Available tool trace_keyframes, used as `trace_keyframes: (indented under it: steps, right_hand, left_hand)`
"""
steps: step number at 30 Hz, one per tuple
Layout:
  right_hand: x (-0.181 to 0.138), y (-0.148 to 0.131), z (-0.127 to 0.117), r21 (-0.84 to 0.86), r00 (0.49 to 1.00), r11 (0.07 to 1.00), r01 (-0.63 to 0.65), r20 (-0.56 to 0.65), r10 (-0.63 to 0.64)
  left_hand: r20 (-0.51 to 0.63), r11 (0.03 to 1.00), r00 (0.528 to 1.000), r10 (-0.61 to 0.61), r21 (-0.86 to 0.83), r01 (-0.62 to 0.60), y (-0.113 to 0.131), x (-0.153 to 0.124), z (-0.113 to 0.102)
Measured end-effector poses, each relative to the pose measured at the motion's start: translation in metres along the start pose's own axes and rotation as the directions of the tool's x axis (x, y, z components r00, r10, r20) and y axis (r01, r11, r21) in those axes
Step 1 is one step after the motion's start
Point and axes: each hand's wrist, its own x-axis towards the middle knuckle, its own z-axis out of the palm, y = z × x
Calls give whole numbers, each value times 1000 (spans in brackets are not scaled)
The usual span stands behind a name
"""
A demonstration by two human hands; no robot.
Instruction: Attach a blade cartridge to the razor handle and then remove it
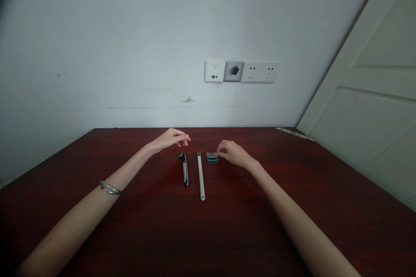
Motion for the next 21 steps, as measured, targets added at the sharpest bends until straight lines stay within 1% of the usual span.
trace_keyframes:
  steps: [7,13,21]
  right_hand:
    - [1,-6,10,-40,1000,999,-3,11,4]
    - [0,-14,15,-124,996,989,-76,-59,69]
    - [0,-16,16,-130,994,986,-101,-52,95]
  left_hand:
    - [2,1000,1000,-8,5,8,-3,1,0]
    - [0,1000,1000,-10,4,10,-4,2,-1]
    - [-4,1000,1000,-23,2,23,1,0,-1]
